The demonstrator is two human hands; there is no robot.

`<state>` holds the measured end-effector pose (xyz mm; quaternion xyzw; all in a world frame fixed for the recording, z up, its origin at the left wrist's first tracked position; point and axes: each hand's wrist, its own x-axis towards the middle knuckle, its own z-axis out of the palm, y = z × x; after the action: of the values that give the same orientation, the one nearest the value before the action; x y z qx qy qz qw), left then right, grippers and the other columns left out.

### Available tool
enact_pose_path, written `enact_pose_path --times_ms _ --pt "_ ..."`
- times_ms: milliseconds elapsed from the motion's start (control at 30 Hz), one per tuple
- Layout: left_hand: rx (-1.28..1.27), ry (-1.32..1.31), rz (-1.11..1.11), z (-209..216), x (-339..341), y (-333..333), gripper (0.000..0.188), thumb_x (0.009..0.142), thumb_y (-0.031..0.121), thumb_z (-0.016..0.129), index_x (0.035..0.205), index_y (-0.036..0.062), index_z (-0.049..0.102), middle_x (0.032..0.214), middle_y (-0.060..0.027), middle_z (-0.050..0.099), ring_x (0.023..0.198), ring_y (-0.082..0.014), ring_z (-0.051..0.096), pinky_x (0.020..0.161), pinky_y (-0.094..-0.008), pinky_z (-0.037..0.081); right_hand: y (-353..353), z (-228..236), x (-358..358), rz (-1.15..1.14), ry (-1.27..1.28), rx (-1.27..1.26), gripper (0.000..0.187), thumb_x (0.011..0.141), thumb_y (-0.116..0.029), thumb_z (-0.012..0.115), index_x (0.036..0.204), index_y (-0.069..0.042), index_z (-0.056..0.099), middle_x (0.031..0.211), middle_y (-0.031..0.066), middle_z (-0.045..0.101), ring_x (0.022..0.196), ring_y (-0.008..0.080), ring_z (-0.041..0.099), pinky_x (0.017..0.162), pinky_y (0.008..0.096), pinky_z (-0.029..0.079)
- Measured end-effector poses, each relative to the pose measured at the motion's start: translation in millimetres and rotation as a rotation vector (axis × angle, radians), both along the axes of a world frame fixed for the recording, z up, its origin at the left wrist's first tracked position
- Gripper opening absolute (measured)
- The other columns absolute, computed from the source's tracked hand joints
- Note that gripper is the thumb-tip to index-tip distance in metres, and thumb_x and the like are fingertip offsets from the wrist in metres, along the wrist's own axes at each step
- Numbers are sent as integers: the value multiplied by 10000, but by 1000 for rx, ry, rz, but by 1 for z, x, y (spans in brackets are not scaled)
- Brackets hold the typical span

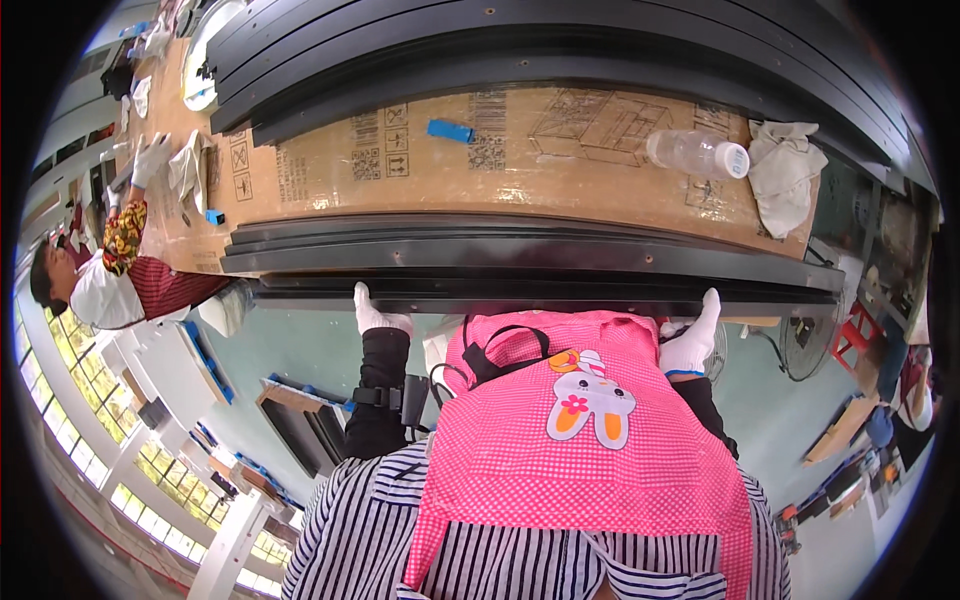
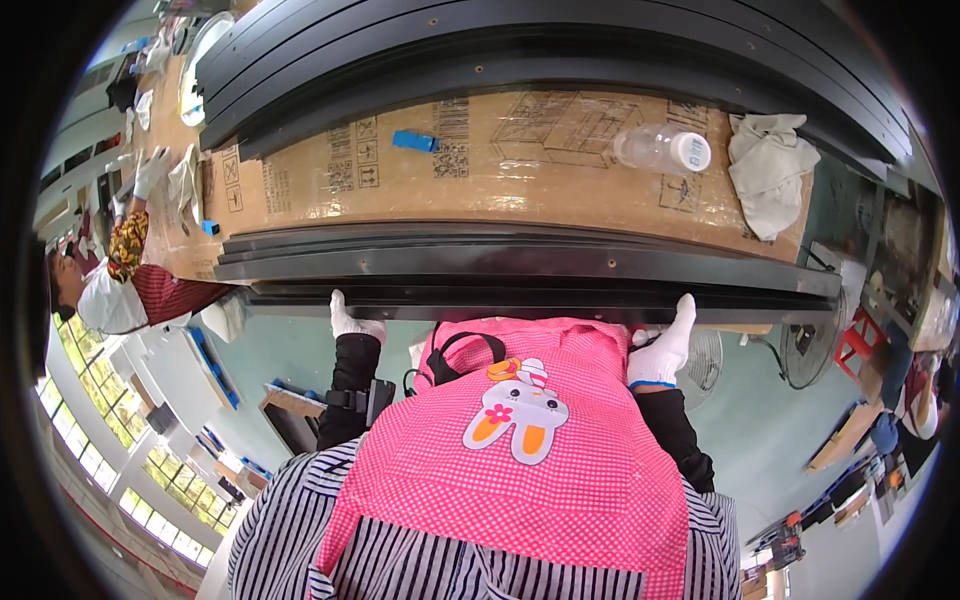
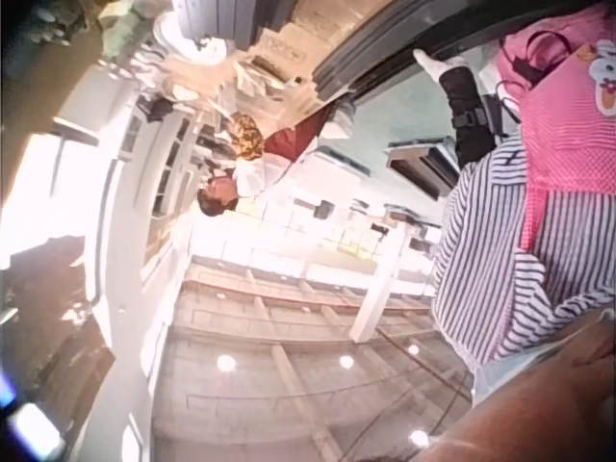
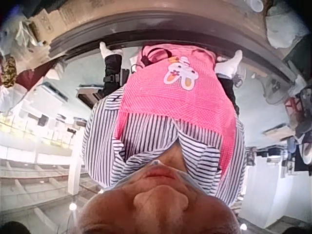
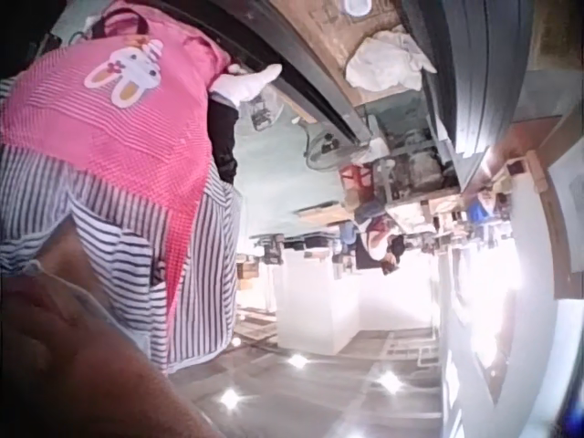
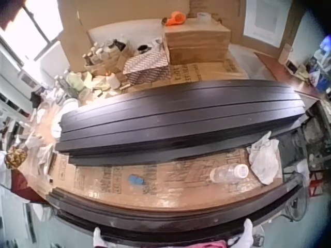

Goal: Handling and cleaning long black metal or wood frame components on an assembly table in a manufacturing facility.

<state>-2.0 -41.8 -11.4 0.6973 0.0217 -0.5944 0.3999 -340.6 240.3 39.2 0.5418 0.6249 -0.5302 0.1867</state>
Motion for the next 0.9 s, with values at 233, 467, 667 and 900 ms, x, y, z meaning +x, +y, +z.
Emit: enact_pose_path --times_ms 233,467,667,900 --pt "-83 -14 -76 6 12 3 414 949 344 670 1323 199 568 1305 -70 608 1189 -307 579 1030 -526 460 -1 10 -10 103 8 -90 388 909 -524 683 873 -139 651 673 24 623 457 136 434 407 266 320" --pt "-128 -19 -47 32 -17 -22 439 956 355 666 1347 200 541 1328 -83 573 1187 -289 569 1019 -493 478 -5 17 -21 115 49 -157 436 888 -548 713 974 -131 619 780 5 627 527 122 465 434 257 335" --pt "-112 -67 -155 46 -35 -32 567 987 529 549 1305 59 547 1286 -118 575 1166 -289 549 1020 -477 463 -1 20 -17 95 153 -266 485 968 -603 562 984 -123 627 783 8 625 568 123 501 445 257 374" --pt "-84 -2 -204 23 -21 -50 423 898 467 720 1187 162 674 1269 -55 668 1174 -274 597 1041 -492 460 1 26 -20 -46 53 -202 511 951 -662 538 898 -161 451 814 -1 505 712 163 524 533 281 364"
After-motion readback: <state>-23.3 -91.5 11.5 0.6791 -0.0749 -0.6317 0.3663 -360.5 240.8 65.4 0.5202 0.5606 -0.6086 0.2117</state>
